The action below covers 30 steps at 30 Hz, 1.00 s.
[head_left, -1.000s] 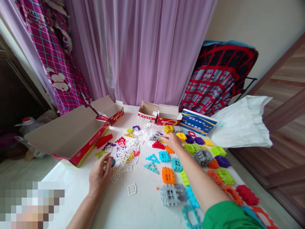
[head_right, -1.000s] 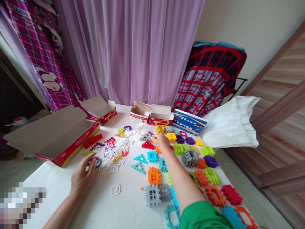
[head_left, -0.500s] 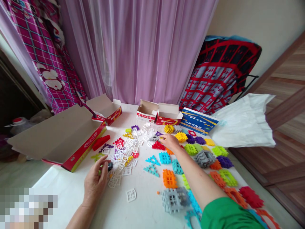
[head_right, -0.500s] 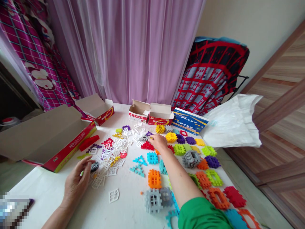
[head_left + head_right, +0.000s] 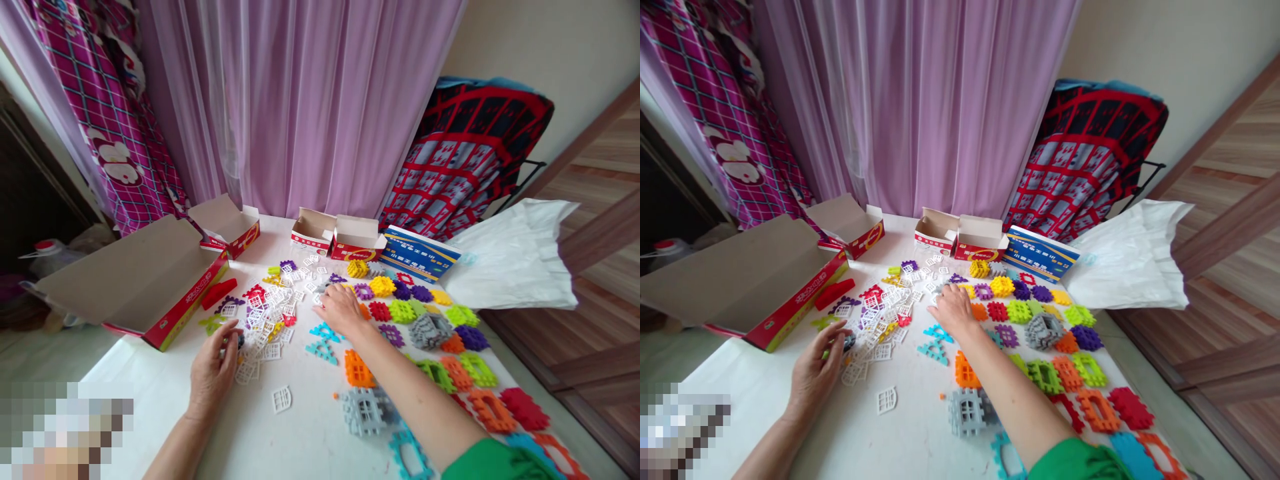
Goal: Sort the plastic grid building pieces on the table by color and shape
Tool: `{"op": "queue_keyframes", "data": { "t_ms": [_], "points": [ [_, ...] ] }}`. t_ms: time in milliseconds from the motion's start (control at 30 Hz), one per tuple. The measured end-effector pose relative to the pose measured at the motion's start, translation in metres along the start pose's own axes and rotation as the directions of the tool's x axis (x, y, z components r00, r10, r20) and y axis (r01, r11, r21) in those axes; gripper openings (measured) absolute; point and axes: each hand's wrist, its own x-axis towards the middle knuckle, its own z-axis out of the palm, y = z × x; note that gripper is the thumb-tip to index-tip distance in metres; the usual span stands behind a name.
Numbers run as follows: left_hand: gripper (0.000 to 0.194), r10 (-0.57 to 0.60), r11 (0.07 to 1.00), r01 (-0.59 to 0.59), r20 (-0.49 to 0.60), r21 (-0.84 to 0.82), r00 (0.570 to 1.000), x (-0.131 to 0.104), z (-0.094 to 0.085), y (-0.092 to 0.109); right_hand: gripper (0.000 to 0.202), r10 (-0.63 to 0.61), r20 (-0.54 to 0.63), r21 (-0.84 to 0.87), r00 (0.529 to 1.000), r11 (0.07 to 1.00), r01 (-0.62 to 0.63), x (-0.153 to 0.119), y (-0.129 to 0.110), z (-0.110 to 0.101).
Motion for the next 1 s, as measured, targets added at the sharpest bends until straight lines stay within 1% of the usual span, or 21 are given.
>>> {"op": "queue_keyframes", "data": {
  "t_ms": [100,233,367,433,500,600,700,767,867,933,1000],
  "points": [
    [0.037,0.008,1.000,-0.009,-0.011,-0.012,1.000,0.000,-0.001,0.001,0.046,0.022,0.043,-0.063,0.999,0.998,-0.019,0.008,-0.016,0.002],
    [0.037,0.012,1.000,-0.012,0.004,-0.001,1.000,0.000,-0.001,0.000,0.053,-0.005,0.074,-0.049,0.997,0.999,0.008,0.012,-0.028,0.005],
    [0.035,0.035,0.999,-0.036,0.011,0.033,0.999,0.000,0.000,-0.003,0.047,-0.063,0.091,0.037,0.994,0.998,0.060,0.008,-0.044,0.005],
    [0.033,0.081,0.994,-0.080,-0.011,0.069,0.997,0.001,0.000,-0.006,0.041,-0.089,0.100,0.074,0.991,0.994,0.082,0.009,-0.048,0.001],
    [0.031,0.149,0.980,-0.143,-0.036,0.138,0.988,0.006,-0.001,-0.010,0.036,-0.058,0.095,0.093,0.994,0.994,0.049,0.014,-0.045,-0.004],
    [0.035,0.209,0.944,-0.193,-0.032,0.268,0.977,0.017,-0.002,-0.017,0.034,0.039,0.076,0.106,0.996,0.993,-0.047,0.032,-0.024,-0.012],
    [0.043,0.211,0.906,-0.197,0.006,0.375,0.978,0.031,0.000,-0.025,0.036,0.104,0.088,0.128,0.991,0.985,-0.114,0.056,0.002,-0.013],
    [0.047,0.202,0.881,-0.202,0.045,0.428,0.978,0.038,0.004,-0.030,0.039,0.126,0.119,0.158,0.985,0.977,-0.145,0.073,0.013,-0.009],
    [0.051,0.177,0.846,-0.212,0.118,0.489,0.977,0.044,0.010,-0.037,0.043,0.080,0.174,0.220,0.982,0.968,-0.118,0.102,0.014,0.002],
    [0.050,0.165,0.822,-0.229,0.167,0.521,0.972,0.046,0.013,-0.039,0.045,0.032,0.188,0.255,0.982,0.964,-0.080,0.120,0.005,0.010],
    [0.048,0.162,0.813,-0.254,0.216,0.524,0.963,0.046,0.013,-0.041,0.049,0.033,0.213,0.281,0.976,0.955,-0.094,0.137,-0.008,0.016]
  ]
}}
